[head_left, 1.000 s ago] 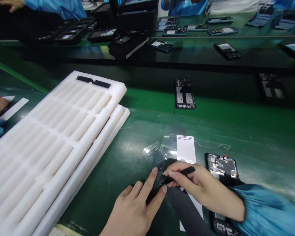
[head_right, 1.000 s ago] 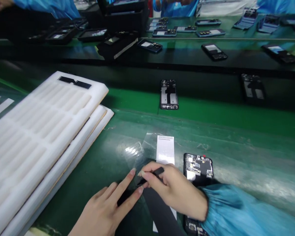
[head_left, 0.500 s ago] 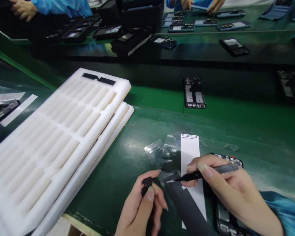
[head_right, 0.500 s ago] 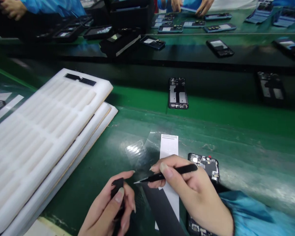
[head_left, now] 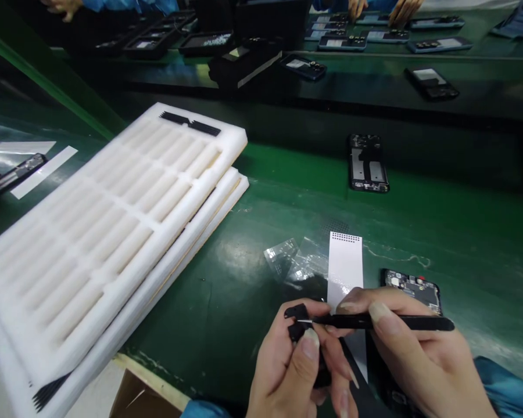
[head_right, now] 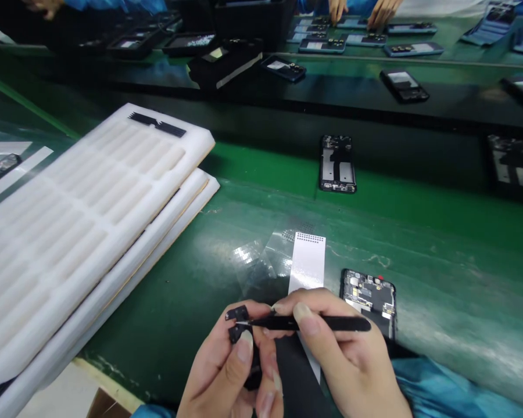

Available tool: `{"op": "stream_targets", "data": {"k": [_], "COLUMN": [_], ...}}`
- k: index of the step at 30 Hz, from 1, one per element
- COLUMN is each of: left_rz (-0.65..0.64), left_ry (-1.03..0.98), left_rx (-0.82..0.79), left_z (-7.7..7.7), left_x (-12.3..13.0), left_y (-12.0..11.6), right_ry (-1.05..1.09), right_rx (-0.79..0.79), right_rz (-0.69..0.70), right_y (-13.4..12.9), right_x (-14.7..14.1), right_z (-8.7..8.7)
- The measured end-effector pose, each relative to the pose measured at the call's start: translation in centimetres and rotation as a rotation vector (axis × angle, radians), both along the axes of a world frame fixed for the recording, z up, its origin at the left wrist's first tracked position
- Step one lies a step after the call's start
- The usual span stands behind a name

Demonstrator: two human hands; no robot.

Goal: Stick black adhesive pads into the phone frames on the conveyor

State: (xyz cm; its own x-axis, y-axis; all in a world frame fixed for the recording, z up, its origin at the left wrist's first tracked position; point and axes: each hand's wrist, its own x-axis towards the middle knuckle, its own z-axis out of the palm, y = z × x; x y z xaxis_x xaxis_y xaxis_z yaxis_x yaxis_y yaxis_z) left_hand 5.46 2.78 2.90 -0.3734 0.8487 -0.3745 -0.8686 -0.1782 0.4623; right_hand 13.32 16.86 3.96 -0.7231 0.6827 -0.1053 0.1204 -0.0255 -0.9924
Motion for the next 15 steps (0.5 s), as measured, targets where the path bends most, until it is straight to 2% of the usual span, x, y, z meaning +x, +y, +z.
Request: {"op": "stream_targets", "data": {"k": [3, 7, 12, 15], "left_rz": [-0.004, -0.02, -0.007, 0.019], "left_ry": [-0.01, -0.023, -0.032, 0.016], "left_rx": [0.027, 0.042, 0.034, 0.081], "left_z": [-0.1, -0.1, -0.4, -0.7], "left_x": [0.1, 0.4, 0.6, 0.8], "left_y": [0.0, 0.0, 0.1, 0.3], "right_ry": [-0.002, 0.088, 0.16, 0.173], "right_rx": [-0.022, 0.055, 0.118, 0.124], "right_rz": [-0.043, 0.025, 0.034, 0.052], "right_y": [-0.2, 0.0, -0.1, -0.2], "right_x": [0.1, 0.5, 0.8, 1.0], "right_z": [-0.1, -0.7, -1.3, -1.6]}}
